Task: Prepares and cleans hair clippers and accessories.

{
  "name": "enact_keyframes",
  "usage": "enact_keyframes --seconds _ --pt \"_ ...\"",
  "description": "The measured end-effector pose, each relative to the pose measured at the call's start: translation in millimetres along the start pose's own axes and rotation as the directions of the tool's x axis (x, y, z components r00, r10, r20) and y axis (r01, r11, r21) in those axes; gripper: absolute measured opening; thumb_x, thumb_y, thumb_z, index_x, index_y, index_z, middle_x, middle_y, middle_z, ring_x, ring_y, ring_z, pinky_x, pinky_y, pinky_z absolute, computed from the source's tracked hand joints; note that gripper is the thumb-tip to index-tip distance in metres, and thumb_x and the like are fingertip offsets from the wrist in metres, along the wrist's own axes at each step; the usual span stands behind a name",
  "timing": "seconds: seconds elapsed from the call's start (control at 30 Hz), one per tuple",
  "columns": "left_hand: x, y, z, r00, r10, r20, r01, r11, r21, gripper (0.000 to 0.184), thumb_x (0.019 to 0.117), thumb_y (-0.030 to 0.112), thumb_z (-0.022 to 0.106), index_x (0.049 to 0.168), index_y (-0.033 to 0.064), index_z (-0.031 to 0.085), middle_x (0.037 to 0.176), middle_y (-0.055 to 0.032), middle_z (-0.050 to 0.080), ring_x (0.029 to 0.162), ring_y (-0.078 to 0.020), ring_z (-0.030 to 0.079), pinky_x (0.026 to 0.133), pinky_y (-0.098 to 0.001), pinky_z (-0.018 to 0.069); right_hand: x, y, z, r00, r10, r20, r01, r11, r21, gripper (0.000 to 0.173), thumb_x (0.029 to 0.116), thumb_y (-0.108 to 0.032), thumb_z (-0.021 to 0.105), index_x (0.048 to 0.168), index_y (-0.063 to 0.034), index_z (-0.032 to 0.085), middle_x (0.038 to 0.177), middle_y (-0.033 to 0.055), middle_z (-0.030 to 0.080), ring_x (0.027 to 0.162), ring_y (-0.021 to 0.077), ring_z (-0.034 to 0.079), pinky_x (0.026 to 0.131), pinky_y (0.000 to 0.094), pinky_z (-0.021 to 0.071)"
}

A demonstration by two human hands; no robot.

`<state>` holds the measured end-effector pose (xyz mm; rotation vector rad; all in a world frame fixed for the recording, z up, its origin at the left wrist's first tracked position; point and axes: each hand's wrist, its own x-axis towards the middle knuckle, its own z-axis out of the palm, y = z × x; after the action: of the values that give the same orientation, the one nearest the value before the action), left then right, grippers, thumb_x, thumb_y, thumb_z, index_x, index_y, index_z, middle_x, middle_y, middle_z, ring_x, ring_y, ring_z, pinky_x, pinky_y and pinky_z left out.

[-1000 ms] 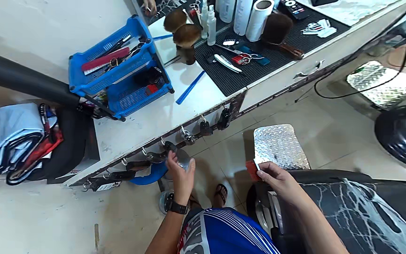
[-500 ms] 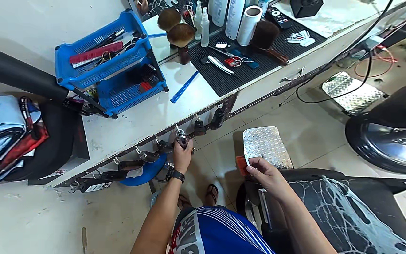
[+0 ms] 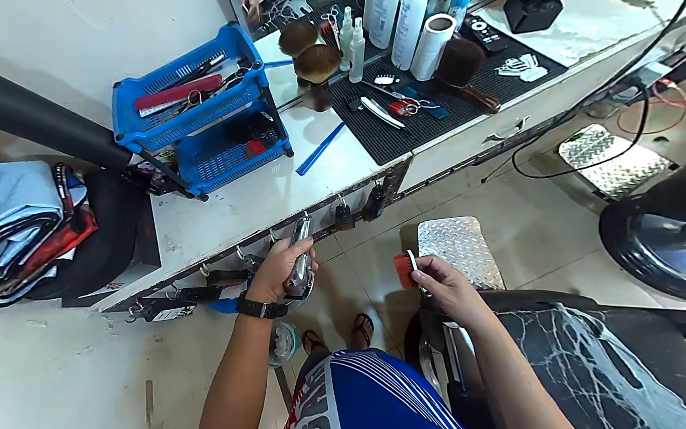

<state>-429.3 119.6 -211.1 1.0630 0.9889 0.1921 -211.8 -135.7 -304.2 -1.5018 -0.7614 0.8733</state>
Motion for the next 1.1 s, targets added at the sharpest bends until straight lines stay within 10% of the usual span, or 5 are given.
enact_keyframes --seconds 0.43,0.57,0.7,0.83,1.1 --pt "11 18 -38 0.944 0.003 0.329 0.151 0.885 -0.441 0.042 0.1075 0.040 0.041 0.127 0.0062 0.058 0.086 -0.0036 0.064 0.058 -0.0071 0.064 0.049 -0.0189 0.0555 -13 -16 -20 0.998 -0.050 0.023 0.049 0.996 0.069 0.020 0.0996 -0.024 0.063 0.112 -0.0089 0.068 0.093 -0.0011 0.070 0.084 0.0074 0.068 0.079 0.0237 0.0577" --pt "-12 29 -16 0.980 0.146 0.134 -0.170 0.966 0.196 0.032 0.1072 0.023 0.043 0.135 0.0079 0.052 0.081 -0.0051 0.065 0.064 -0.0132 0.066 0.059 -0.0289 0.0602 -10 -26 -15 0.996 -0.071 0.056 0.068 0.996 0.059 0.021 0.1002 -0.025 0.062 0.112 -0.0087 0.067 0.092 -0.0010 0.070 0.084 0.0069 0.067 0.079 0.0241 0.0576" --pt "-6 -25 21 0.881 0.410 0.237 -0.405 0.394 0.825 0.051 0.0911 0.034 0.070 0.132 0.0057 0.059 0.085 -0.0090 0.070 0.073 -0.0215 0.069 0.069 -0.0469 0.0588 13 -68 4 0.973 -0.228 -0.042 0.212 0.950 -0.230 0.020 0.0988 -0.020 0.065 0.113 -0.0067 0.067 0.100 0.0029 0.069 0.084 0.0101 0.068 0.077 0.0311 0.0611" --pt "-3 -62 48 0.768 0.525 0.367 -0.475 0.082 0.876 0.047 0.0931 0.038 0.068 0.125 0.0035 0.064 0.086 -0.0109 0.073 0.075 -0.0260 0.072 0.068 -0.0494 0.0600 31 -84 37 0.842 -0.539 0.003 0.476 0.741 -0.474 0.023 0.0984 -0.017 0.067 0.115 -0.0020 0.068 0.109 0.0109 0.067 0.101 0.0192 0.067 0.091 0.0371 0.0589" --pt "-4 -77 49 0.700 0.593 0.397 -0.502 0.015 0.864 0.049 0.0910 0.032 0.070 0.124 -0.0041 0.063 0.080 -0.0127 0.071 0.066 -0.0271 0.070 0.062 -0.0480 0.0594 11 -70 35 0.878 -0.461 0.128 0.448 0.699 -0.557 0.025 0.1002 -0.024 0.065 0.113 -0.0027 0.071 0.106 0.0122 0.069 0.104 0.0254 0.066 0.094 0.0406 0.0566"
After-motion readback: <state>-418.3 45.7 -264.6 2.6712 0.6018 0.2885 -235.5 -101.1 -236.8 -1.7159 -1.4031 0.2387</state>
